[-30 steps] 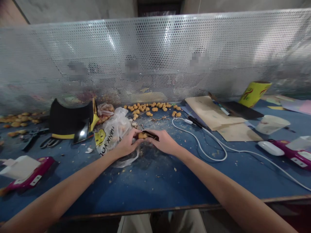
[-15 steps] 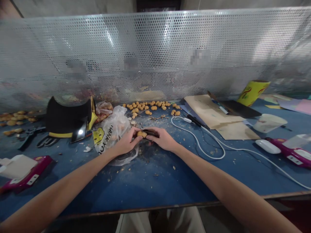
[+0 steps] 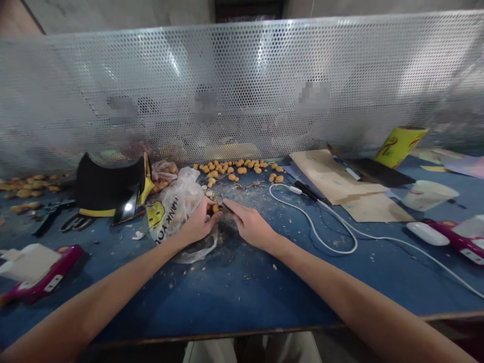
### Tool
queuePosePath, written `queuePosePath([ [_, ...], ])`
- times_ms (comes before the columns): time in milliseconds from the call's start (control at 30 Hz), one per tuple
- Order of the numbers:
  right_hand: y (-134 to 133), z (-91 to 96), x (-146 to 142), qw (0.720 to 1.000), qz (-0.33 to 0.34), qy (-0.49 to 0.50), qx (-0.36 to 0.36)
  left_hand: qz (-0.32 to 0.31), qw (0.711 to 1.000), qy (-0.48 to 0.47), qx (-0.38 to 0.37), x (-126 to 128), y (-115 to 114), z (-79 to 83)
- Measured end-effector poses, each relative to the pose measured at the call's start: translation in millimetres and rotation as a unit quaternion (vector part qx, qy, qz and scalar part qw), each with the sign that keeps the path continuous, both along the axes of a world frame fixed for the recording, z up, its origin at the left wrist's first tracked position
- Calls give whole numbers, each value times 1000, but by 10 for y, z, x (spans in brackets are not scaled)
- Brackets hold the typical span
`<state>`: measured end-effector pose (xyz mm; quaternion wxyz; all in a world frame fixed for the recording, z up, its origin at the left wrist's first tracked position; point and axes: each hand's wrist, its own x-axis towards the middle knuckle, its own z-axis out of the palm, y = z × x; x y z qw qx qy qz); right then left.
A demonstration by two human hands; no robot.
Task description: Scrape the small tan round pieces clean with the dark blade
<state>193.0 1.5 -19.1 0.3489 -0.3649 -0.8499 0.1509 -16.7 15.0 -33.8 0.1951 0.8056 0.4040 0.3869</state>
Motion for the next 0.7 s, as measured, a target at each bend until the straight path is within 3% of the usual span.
queuePosePath([
  [167,-5,-13,-57,999,-34,0,-7,-26,999,39,25,0,-14,-14],
  [333,-24,8,-109,998,-51,16,-23,10,998,30,61,14,-22,-20],
  [467,-45,11,-133,998,-55,12,-19,-5,996,53,69,16,-27,-20],
  [700,-10,-40,-136,999,-22,-13,35,4,999,-16,29,-12,4,-21],
])
